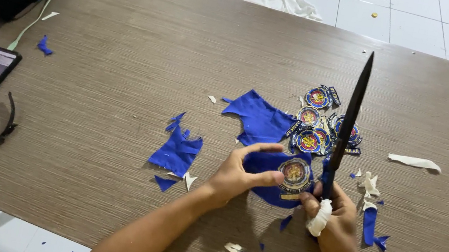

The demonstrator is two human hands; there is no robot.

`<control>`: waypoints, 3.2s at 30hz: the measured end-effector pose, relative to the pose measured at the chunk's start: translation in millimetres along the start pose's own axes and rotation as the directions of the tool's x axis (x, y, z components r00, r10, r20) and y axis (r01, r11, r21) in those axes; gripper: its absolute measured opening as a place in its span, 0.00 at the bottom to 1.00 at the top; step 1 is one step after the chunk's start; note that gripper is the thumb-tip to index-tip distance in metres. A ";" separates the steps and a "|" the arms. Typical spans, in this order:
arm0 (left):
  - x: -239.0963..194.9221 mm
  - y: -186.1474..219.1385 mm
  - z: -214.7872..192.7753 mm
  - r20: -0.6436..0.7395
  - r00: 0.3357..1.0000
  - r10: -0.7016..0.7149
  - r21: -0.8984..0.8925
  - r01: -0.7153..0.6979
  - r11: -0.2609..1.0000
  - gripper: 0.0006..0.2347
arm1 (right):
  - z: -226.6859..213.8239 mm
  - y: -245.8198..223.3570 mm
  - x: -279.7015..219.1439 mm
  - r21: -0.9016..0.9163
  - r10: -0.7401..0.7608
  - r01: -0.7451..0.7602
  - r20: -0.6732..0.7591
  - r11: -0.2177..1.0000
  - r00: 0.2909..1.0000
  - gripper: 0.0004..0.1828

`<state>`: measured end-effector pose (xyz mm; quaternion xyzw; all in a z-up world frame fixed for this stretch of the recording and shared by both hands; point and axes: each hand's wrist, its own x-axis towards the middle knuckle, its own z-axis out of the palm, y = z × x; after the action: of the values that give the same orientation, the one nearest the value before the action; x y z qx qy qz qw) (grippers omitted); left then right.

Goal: Trimming excess blue fabric from around circular embroidered patches using scissors on a wooden table.

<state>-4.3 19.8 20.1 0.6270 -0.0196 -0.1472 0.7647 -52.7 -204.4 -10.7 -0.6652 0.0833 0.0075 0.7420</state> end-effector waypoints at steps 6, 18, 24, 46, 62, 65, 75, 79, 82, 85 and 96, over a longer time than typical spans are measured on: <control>2.0 -11.8 3.6 0.013 0.999 0.029 0.142 -0.031 0.989 0.16 | -4.1 18.1 2.2 -0.114 -0.079 0.095 0.140 0.989 0.987 0.14; 14.3 -21.5 -15.2 0.045 0.997 -0.061 0.023 0.060 0.998 0.14 | 11.5 2.3 -1.6 -0.153 -0.113 0.100 -0.080 0.983 0.990 0.11; 12.3 -28.8 -17.4 0.386 0.922 0.038 0.134 -0.097 0.986 0.13 | -0.4 -2.3 1.8 -0.036 -0.123 0.118 -0.251 0.992 0.960 0.15; 30.7 -25.9 -20.8 -0.248 0.965 -0.088 -0.624 -0.090 0.776 0.10 | 4.6 -8.5 -14.1 -0.035 -0.196 0.195 -0.011 0.980 0.981 0.33; 11.2 22.3 -17.2 -0.331 0.941 -0.073 -0.575 -0.140 0.806 0.21 | -34.0 58.0 4.7 0.229 0.229 -0.397 0.527 0.889 0.818 0.48; 14.2 14.8 -21.3 -0.377 0.915 -0.143 -0.471 -0.056 0.880 0.16 | -24.6 37.8 -9.5 0.193 0.324 -0.518 0.589 0.833 0.741 0.45; 28.7 -4.9 -25.9 -0.359 0.925 0.125 -0.584 -0.327 0.743 0.17 | -21.2 26.7 -16.0 0.066 0.437 -0.590 0.606 0.805 0.665 0.39; 22.6 0.0 -29.8 -0.306 0.949 0.080 -0.488 -0.229 0.843 0.19 | -20.6 33.8 -14.8 0.101 0.401 -0.543 0.565 0.833 0.721 0.42; 25.1 -5.3 -32.3 -0.326 0.945 0.022 -0.523 -0.200 0.828 0.20 | -16.3 25.5 -17.3 0.080 0.381 -0.508 0.565 0.857 0.732 0.41; 28.7 -12.7 -31.4 -0.361 0.931 0.059 -0.500 -0.246 0.830 0.19 | -11.2 13.3 -22.2 0.056 0.393 -0.514 0.574 0.856 0.718 0.37; 20.5 5.1 -26.3 -0.358 0.934 -0.008 -0.524 -0.194 0.829 0.15 | -26.2 2.8 -29.1 -0.001 0.443 -0.519 0.524 0.855 0.728 0.33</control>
<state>22.0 40.6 16.2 0.3940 0.1268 0.0037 0.9103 -84.8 -227.1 -12.2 -0.5387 0.0559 0.3678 0.7559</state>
